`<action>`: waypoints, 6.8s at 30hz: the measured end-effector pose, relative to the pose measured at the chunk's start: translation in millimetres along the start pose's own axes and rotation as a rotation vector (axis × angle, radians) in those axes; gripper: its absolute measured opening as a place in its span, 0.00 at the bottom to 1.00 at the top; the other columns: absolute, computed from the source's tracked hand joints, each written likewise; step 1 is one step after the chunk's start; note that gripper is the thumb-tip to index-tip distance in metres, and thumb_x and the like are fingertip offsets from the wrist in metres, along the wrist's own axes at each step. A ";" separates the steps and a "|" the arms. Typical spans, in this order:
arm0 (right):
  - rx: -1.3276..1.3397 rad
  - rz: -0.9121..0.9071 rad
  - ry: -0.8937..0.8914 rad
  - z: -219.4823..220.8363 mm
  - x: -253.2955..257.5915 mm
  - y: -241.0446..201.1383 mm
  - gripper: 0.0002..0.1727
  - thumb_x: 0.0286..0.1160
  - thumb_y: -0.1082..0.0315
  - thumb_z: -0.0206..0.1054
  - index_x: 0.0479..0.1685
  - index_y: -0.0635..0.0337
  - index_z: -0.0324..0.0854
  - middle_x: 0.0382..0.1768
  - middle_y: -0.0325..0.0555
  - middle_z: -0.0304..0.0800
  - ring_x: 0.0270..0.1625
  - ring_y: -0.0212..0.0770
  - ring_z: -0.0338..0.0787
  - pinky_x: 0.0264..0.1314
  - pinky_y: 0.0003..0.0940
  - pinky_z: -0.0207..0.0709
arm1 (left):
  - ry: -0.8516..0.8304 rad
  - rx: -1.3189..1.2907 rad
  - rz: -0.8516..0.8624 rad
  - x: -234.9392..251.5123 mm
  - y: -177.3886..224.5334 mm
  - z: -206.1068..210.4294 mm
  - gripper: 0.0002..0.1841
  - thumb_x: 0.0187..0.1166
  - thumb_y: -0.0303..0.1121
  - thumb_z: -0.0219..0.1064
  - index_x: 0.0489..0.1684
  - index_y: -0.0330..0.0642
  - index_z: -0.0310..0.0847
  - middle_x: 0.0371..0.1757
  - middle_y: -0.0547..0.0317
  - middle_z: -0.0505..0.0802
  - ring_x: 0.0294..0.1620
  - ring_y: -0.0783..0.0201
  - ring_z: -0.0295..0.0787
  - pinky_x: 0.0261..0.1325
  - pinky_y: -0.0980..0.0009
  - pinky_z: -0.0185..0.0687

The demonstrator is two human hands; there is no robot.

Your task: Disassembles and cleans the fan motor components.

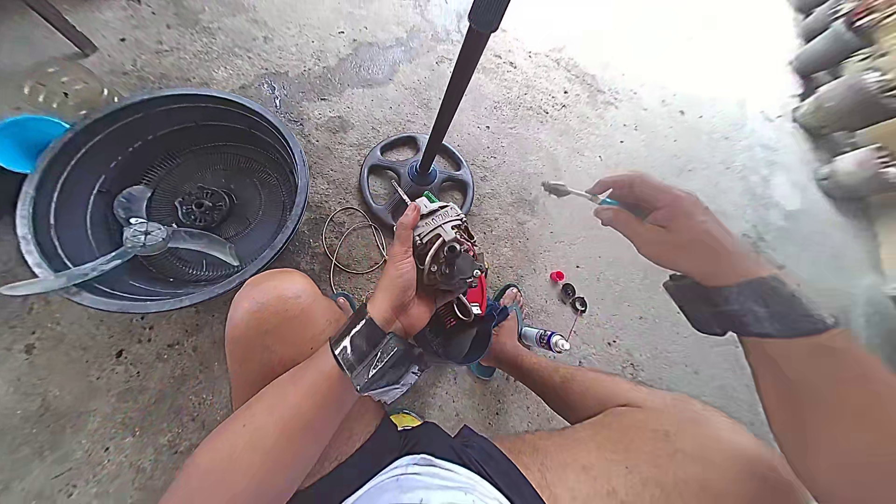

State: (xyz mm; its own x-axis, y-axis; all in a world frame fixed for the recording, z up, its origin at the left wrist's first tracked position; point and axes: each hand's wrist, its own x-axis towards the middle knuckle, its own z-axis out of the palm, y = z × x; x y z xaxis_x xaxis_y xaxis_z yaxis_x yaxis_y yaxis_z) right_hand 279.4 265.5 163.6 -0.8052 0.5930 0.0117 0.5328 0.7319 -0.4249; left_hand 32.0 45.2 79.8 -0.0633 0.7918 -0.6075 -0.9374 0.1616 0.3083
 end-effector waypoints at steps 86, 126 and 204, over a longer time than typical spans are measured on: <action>0.780 0.139 0.045 113.3 -13.4 -94.0 0.54 0.46 0.52 0.92 0.82 0.53 0.70 0.58 0.38 0.93 0.61 0.32 0.92 0.68 0.34 0.88 | -0.134 0.367 0.327 -6.6 -27.3 7.4 0.47 0.80 0.55 0.68 0.96 0.61 0.39 0.77 0.41 0.79 0.68 0.44 0.85 0.63 0.46 0.89; 1.640 0.316 0.079 104.7 -65.1 -57.2 0.24 0.66 0.39 0.77 0.52 0.46 0.88 0.40 0.43 0.94 0.26 0.30 0.88 0.23 0.22 0.80 | -0.302 0.105 0.231 -22.9 51.7 -18.7 0.31 0.93 0.28 0.37 0.95 0.66 0.39 0.71 0.27 0.83 0.70 0.32 0.84 0.78 0.43 0.75; 0.167 -0.586 0.015 22.4 -16.2 -47.1 0.12 0.81 0.56 0.68 0.48 0.46 0.96 0.31 0.30 0.86 0.38 0.27 0.84 0.40 0.26 0.79 | -0.248 0.164 0.304 -16.7 -23.6 -21.7 0.37 0.69 0.56 0.74 0.75 0.45 0.72 0.51 0.48 0.93 0.51 0.58 0.95 0.52 0.59 0.93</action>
State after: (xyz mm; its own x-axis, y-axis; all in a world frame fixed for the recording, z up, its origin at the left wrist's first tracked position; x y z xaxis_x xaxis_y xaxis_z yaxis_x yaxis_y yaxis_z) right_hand 261.5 214.0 163.1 -0.9478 0.1127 0.2984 -0.0469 0.8761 -0.4799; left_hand 47.8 15.4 66.7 -0.2252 0.9325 -0.2823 -0.8207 -0.0254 0.5708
